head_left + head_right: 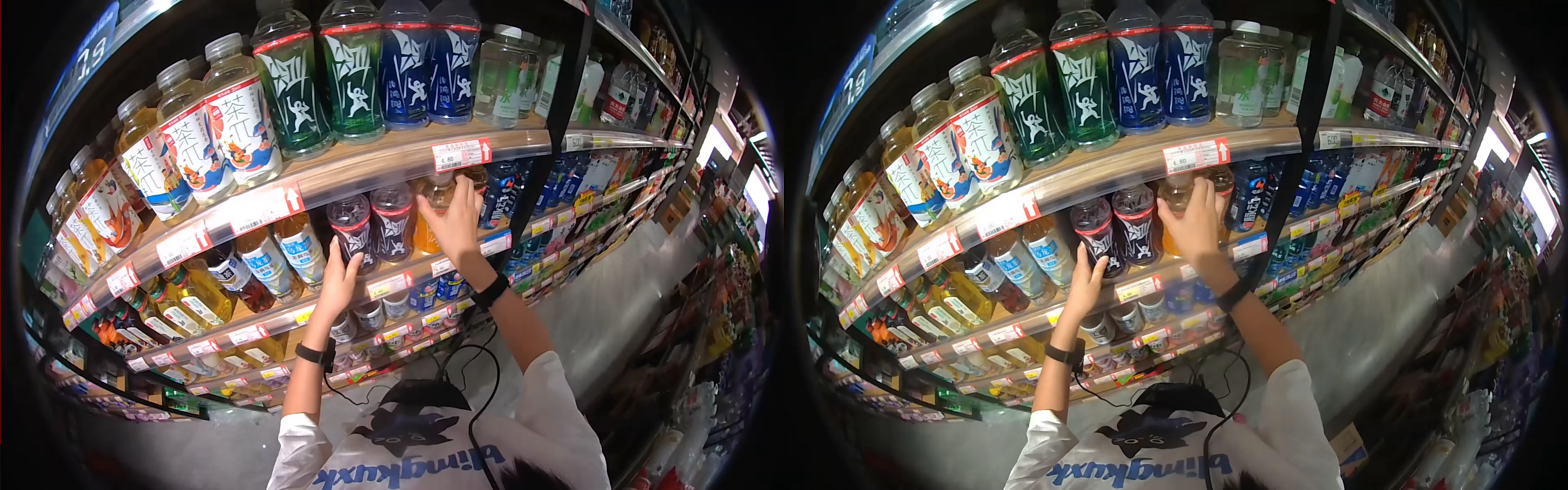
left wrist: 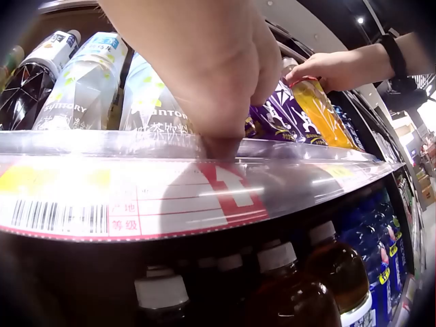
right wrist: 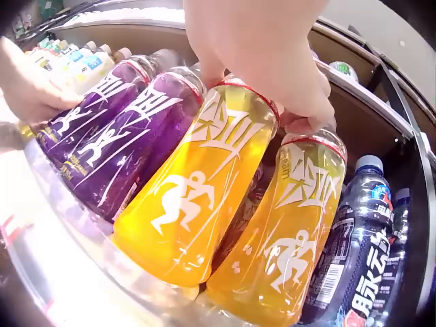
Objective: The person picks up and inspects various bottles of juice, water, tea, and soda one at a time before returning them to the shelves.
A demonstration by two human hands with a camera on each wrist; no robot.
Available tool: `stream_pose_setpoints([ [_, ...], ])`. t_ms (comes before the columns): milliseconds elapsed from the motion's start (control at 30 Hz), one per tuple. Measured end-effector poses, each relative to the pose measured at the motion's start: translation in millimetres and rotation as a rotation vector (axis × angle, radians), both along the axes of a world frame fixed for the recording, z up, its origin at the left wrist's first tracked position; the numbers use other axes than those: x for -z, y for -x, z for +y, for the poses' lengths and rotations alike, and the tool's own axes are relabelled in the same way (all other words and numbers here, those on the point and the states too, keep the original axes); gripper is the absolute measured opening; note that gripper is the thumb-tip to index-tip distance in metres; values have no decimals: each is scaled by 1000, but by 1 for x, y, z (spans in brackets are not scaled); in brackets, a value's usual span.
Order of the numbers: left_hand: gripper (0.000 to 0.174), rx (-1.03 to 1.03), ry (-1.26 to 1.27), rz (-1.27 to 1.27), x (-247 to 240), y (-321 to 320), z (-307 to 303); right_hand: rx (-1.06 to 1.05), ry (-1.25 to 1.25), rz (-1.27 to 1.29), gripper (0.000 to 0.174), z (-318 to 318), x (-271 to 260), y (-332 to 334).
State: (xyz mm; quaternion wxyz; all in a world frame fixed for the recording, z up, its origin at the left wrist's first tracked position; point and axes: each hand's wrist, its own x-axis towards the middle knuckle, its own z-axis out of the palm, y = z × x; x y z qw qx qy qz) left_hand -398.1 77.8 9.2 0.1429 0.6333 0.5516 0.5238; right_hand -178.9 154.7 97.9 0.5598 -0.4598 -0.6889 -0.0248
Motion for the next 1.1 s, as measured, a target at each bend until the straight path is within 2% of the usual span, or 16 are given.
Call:
stream_pose_setpoints([
  [100,57,-32,14,-37,-3,-5,-2,-67,-53,12,70,-15,0,-13],
  [133,56,-123,-29,11,5,-8,0,-104,-103,3,72,-18,2,-20],
  [167,57,-188,67,-45,3,-16,-5,-130,-89,18,72,-23,4,-26],
  [233,60,-344,-199,148,10,-39,-19,-185,-63,52,72,-38,7,-39],
  [300,62,-341,-269,238,14,-68,-40,-307,0,93,67,-44,20,-54],
  [367,65,-198,-158,180,25,-96,-59,-551,56,142,64,-47,33,-66],
  [433,68,-143,-147,269,31,-123,-69,-638,10,21,57,-58,42,-79],
  [467,72,-64,-117,218,31,-135,-71,-686,27,9,51,-67,44,-84],
  [600,82,-116,-156,238,24,-165,-74,-777,-88,-135,53,-94,41,-118],
  [633,84,-146,-189,240,23,-169,-74,-887,-103,-85,64,-100,44,-126],
  [700,89,-203,-251,234,22,-184,-78,-1026,-127,-84,61,-122,33,-146],
  [833,75,-309,-508,251,19,-213,-90,-1169,-190,-130,52,-151,34,-184],
  [867,58,-325,-566,263,19,-220,-91,-1210,-220,-136,50,-153,31,-190],
  [967,46,-15,-415,-1,33,-244,-110,-1277,-206,-135,56,-154,28,-202],
  [1067,55,207,-147,-73,47,-264,-118,-1291,1,-26,67,-152,17,-216],
  [1100,60,222,-86,-58,36,-275,-119,-1285,87,29,71,-148,13,-219],
])
